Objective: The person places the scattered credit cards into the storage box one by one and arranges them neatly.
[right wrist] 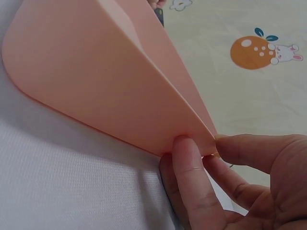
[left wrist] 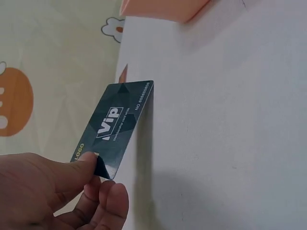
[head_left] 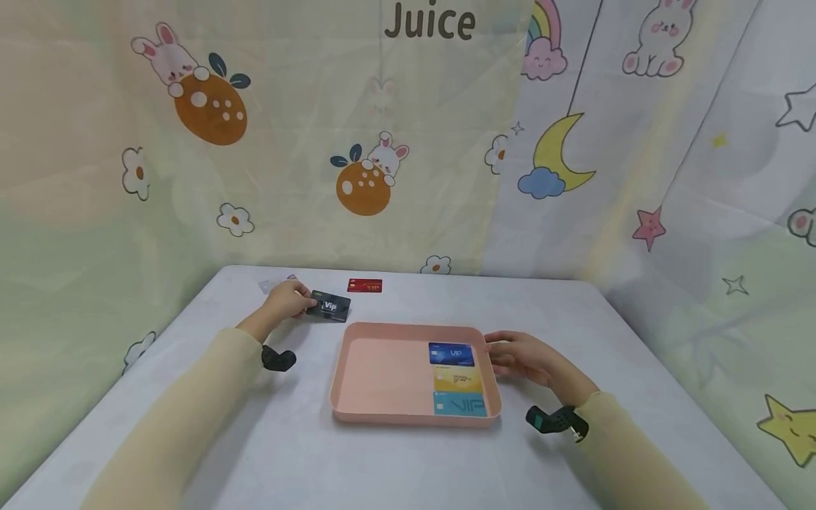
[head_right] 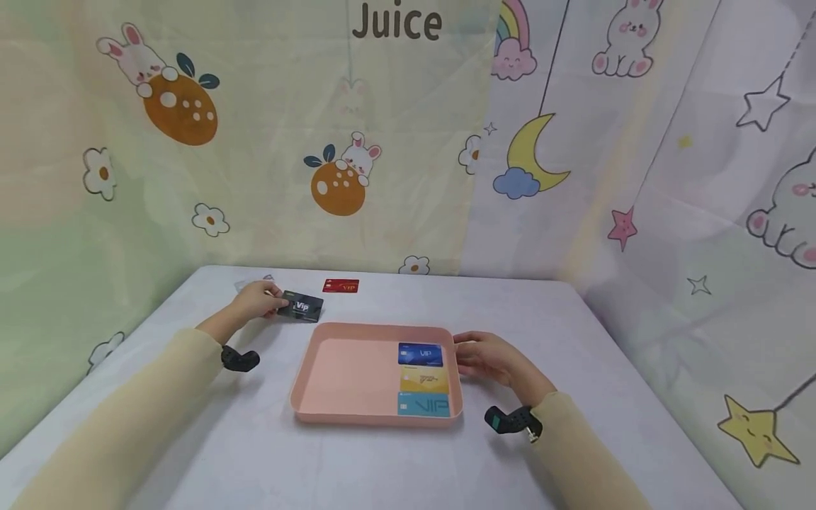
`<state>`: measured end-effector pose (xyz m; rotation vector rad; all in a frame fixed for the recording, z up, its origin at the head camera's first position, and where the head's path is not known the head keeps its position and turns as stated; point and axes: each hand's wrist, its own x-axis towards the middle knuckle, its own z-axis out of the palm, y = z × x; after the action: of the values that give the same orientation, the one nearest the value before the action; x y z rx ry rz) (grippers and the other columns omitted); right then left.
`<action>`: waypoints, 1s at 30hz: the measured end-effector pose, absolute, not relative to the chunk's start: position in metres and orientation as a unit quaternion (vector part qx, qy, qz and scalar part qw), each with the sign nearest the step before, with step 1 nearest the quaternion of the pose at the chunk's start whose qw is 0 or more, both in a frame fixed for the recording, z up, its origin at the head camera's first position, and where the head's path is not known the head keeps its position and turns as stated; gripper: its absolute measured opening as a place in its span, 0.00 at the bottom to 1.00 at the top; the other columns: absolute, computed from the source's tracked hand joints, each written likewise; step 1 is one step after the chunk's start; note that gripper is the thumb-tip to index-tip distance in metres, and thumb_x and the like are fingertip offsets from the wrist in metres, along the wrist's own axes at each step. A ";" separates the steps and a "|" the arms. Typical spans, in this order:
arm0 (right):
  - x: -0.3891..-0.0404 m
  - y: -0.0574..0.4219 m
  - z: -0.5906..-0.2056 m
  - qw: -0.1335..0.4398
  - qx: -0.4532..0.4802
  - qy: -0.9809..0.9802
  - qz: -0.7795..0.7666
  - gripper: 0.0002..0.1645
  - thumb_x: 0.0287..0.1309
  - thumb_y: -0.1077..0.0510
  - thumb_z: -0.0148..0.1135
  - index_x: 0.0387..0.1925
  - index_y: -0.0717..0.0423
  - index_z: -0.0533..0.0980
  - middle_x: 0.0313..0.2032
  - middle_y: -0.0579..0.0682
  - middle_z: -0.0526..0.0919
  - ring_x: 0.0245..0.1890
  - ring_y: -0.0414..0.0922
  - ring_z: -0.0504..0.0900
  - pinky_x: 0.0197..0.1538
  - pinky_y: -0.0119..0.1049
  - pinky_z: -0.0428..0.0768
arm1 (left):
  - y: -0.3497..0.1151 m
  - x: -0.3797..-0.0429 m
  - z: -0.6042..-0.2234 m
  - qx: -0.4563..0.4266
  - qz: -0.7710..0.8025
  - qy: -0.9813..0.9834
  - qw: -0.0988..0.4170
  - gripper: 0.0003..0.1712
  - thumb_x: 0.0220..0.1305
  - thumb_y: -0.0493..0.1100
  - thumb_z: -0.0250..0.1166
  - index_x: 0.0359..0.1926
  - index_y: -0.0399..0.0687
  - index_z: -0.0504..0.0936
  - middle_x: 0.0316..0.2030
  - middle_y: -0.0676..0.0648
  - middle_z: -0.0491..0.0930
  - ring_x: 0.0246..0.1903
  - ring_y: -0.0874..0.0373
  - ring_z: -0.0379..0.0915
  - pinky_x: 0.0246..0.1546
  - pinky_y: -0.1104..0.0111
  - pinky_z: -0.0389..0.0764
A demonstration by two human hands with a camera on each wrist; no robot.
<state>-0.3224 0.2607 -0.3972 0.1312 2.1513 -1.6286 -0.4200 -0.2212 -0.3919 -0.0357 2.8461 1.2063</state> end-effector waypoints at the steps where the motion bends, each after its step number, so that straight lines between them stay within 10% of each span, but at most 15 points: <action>1: -0.323 0.260 -0.397 0.219 0.046 0.779 -0.586 0.35 0.72 0.56 0.61 0.73 0.64 0.62 0.60 0.63 0.80 0.46 0.46 0.86 0.48 0.35 0.88 | -0.222 -0.419 -0.392 -0.014 0.405 0.914 0.032 0.12 0.70 0.38 0.66 0.46 0.33 0.76 0.39 0.40 0.76 0.29 0.60 0.74 0.29 0.73 0.82; 30: -0.324 0.259 -0.401 0.211 0.054 0.786 -0.579 0.34 0.71 0.56 0.61 0.72 0.64 0.63 0.61 0.64 0.79 0.46 0.48 0.86 0.50 0.36 0.87 | -0.180 -0.371 -0.390 0.014 0.628 0.778 0.030 0.24 0.72 0.32 0.61 0.66 0.37 0.68 0.49 0.34 0.77 0.29 0.60 0.82 0.44 0.62 0.89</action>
<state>-0.3245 0.2590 -0.4011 0.1493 2.1843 -1.6088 -0.3709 -0.1803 -0.3900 0.0440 2.3977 1.9362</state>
